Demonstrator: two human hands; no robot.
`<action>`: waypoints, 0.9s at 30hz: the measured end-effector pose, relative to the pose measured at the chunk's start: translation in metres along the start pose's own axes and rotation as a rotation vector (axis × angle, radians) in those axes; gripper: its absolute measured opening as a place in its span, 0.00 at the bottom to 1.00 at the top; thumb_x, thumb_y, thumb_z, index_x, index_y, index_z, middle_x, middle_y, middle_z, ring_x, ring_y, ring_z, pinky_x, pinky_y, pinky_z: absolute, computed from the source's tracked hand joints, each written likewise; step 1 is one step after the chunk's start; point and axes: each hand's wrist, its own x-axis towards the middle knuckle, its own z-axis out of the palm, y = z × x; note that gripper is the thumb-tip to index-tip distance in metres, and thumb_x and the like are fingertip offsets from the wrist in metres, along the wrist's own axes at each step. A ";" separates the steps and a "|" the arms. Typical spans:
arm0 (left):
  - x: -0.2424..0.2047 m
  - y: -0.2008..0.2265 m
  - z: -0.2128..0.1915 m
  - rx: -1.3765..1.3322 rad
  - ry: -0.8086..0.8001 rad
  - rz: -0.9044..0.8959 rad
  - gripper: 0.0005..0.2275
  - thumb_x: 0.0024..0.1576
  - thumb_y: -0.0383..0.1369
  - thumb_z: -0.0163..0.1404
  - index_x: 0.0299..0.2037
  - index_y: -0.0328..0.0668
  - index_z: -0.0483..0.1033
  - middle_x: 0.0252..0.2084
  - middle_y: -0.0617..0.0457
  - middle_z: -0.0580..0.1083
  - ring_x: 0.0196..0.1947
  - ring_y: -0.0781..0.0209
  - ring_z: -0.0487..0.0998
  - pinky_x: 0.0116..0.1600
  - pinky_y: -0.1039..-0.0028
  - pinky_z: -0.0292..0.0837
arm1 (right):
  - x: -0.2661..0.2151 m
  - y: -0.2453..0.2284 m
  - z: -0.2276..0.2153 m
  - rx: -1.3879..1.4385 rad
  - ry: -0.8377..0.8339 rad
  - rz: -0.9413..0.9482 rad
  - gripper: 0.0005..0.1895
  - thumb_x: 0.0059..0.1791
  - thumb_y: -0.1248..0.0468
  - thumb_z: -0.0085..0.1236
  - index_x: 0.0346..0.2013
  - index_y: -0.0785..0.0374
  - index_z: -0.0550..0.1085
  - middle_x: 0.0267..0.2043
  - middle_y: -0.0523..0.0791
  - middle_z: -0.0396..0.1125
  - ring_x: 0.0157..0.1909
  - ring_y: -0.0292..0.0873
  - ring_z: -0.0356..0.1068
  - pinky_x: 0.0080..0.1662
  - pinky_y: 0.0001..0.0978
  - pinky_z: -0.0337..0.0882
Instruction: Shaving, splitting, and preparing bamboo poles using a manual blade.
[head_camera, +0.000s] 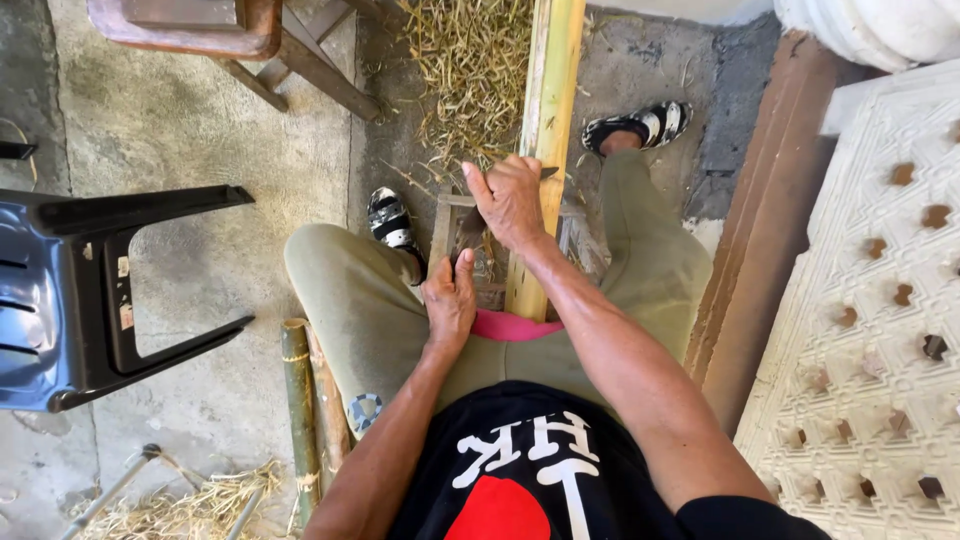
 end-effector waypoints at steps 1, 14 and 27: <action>0.002 -0.001 0.002 0.000 0.004 0.002 0.22 0.66 0.41 0.52 0.24 0.33 0.63 0.17 0.42 0.60 0.16 0.51 0.56 0.24 0.59 0.58 | -0.002 0.003 0.003 0.002 0.001 -0.004 0.29 0.55 0.55 0.58 0.11 0.61 0.69 0.15 0.44 0.58 0.28 0.46 0.56 0.46 0.43 0.57; -0.010 0.000 0.007 -0.028 0.005 0.010 0.20 0.65 0.39 0.52 0.25 0.33 0.66 0.17 0.41 0.63 0.16 0.53 0.58 0.23 0.61 0.59 | -0.010 0.011 0.009 -0.063 -0.021 -0.083 0.27 0.57 0.54 0.54 0.14 0.58 0.69 0.17 0.42 0.59 0.29 0.44 0.58 0.45 0.43 0.56; -0.015 0.016 -0.016 -0.235 -0.073 -0.197 0.20 0.67 0.40 0.50 0.23 0.35 0.68 0.17 0.54 0.66 0.18 0.66 0.62 0.23 0.65 0.59 | -0.020 0.000 0.008 -0.076 -0.068 -0.110 0.32 0.61 0.50 0.47 0.14 0.59 0.69 0.16 0.41 0.58 0.28 0.42 0.55 0.46 0.43 0.57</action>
